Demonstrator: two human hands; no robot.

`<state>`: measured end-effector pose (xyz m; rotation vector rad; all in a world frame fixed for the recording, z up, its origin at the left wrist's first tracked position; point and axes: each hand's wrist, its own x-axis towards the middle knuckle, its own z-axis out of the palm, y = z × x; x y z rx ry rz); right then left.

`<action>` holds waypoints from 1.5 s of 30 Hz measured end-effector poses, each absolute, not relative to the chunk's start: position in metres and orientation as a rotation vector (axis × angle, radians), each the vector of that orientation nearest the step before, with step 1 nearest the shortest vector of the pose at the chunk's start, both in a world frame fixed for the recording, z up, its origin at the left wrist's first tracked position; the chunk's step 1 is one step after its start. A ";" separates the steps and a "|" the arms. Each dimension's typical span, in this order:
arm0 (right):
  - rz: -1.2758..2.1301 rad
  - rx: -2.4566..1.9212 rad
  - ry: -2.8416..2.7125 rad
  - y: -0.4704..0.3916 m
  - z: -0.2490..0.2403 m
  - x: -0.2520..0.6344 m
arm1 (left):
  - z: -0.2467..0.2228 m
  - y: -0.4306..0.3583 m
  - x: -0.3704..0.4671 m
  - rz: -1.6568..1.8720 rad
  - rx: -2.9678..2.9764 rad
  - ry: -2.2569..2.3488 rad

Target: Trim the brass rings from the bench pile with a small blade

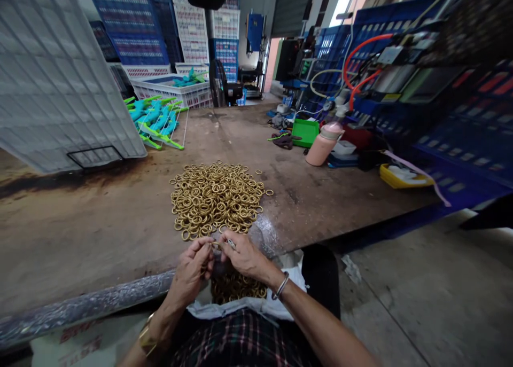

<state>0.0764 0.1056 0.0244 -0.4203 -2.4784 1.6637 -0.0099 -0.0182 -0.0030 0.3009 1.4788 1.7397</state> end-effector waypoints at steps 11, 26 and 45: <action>1.610 -0.645 -2.371 0.101 0.017 0.075 | 0.006 -0.018 -0.002 1.526 0.452 1.670; 1.615 -0.548 -2.357 0.099 0.017 0.079 | 0.002 -0.025 0.005 1.630 0.351 1.285; 0.861 -0.490 -2.879 0.088 0.007 0.088 | 0.001 -0.026 0.008 1.690 0.303 1.328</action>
